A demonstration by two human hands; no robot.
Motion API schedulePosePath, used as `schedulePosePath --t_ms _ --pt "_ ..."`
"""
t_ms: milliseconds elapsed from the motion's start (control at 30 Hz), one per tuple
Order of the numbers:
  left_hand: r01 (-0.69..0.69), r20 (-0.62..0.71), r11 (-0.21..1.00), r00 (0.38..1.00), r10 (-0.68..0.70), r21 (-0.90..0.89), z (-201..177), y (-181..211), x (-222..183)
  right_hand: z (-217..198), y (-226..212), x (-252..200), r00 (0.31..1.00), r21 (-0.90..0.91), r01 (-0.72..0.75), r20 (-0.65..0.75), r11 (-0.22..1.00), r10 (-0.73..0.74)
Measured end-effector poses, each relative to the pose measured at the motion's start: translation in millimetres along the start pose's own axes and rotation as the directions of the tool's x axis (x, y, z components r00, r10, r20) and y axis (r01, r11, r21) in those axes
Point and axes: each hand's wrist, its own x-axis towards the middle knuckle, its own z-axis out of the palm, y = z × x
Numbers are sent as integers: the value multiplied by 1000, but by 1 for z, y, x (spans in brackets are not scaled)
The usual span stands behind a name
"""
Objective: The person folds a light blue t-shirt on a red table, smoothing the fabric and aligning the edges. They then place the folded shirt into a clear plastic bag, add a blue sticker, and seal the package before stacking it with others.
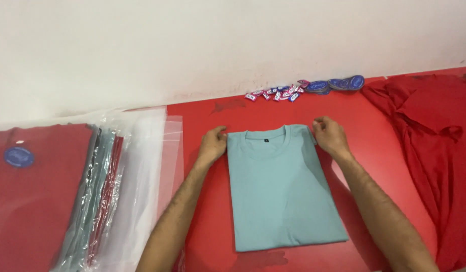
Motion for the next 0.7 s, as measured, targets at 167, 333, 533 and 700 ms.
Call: schedulePosePath --t_ms 167,333,533,700 --pt "21 75 999 997 -18 -36 -9 10 -3 -31 -42 -24 998 66 -44 50 997 41" --pt "-52 78 997 995 56 -50 0 9 4 -23 -56 -23 991 29 -29 132 999 25" --pt "0 149 958 988 45 -288 -12 19 -1 -37 -79 -30 995 109 0 99 994 -11" --pt "14 121 909 992 40 -416 2 5 7 -14 -42 -14 995 155 10 98 988 -25"
